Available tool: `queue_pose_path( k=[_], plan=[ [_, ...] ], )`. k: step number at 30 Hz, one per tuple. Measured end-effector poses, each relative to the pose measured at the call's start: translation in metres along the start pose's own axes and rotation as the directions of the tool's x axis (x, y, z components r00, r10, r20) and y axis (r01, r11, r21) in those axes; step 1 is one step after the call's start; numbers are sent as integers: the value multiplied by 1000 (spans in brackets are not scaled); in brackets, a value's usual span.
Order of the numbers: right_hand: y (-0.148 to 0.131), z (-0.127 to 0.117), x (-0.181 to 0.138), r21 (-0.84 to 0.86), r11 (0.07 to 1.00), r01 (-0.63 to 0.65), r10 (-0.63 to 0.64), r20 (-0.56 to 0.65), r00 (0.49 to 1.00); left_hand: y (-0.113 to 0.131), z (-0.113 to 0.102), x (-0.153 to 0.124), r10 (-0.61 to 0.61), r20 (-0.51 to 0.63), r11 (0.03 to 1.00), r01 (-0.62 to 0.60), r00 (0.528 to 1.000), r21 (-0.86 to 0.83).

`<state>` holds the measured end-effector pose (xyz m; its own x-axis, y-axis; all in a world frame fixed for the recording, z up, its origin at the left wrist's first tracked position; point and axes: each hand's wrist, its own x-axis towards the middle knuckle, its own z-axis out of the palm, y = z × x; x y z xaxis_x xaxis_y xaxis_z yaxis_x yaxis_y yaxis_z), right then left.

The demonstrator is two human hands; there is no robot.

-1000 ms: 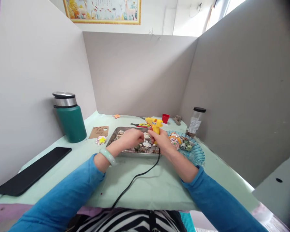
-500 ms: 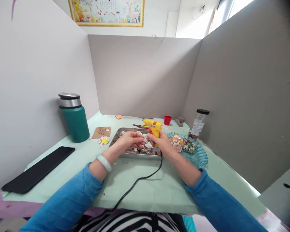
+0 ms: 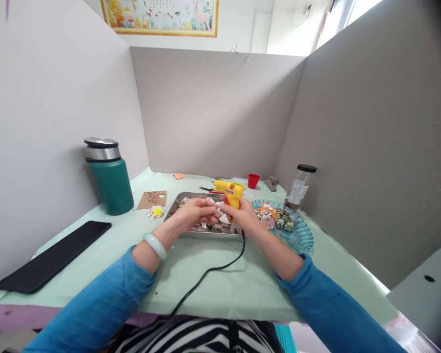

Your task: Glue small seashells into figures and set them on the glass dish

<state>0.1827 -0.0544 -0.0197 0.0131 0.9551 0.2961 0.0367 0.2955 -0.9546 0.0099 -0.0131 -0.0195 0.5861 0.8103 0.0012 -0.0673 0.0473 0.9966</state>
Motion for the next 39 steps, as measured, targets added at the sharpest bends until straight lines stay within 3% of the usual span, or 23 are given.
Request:
queue_pose_path(
  k=[8, 13, 15, 18, 22, 25, 28, 31, 35, 39],
  plan=[
    [4, 0, 1, 7, 1000, -19, 19, 17, 1000, -1, -1, 1, 9, 30, 997, -11, 1000, 75],
    [1, 0, 1, -8, 1000, -17, 16, -89, 996, -2, -4, 4, 58, -94, 940, -23, 994, 341],
    [1, 0, 1, -9, 1000, -7, 6, -156, 988, -1, -8, 6, 137, -165, 819, -18, 977, 573],
    [2, -1, 3, 3, 1000, 14, -14, -204, 979, 4, -12, 7, 269, -144, 485, -5, 952, 875],
    [7, -4, 7, 4, 998, 58, -55, -246, 968, 14, 3, 6, 345, -65, 149, 14, 936, 989],
    [7, -8, 10, -40, 994, 102, -110, -295, 949, 20, 26, 11, 238, 81, 22, -89, 968, 996],
    [3, -13, 13, -28, 990, 136, -137, -365, 921, 21, 47, 23, 120, 185, 0, -187, 975, 982],
    [2, -15, 13, -13, 989, 146, -140, -386, 912, 16, 57, 36, 52, 207, 35, -209, 977, 977],
    [8, -15, 14, -50, 991, 122, -132, -342, 930, 6, 56, 44, 70, 186, 109, -193, 980, 975],
    [10, -15, 13, -110, 991, 81, -111, -303, 947, 5, 40, 47, 156, 155, 226, -188, 976, 956]
  ],
)
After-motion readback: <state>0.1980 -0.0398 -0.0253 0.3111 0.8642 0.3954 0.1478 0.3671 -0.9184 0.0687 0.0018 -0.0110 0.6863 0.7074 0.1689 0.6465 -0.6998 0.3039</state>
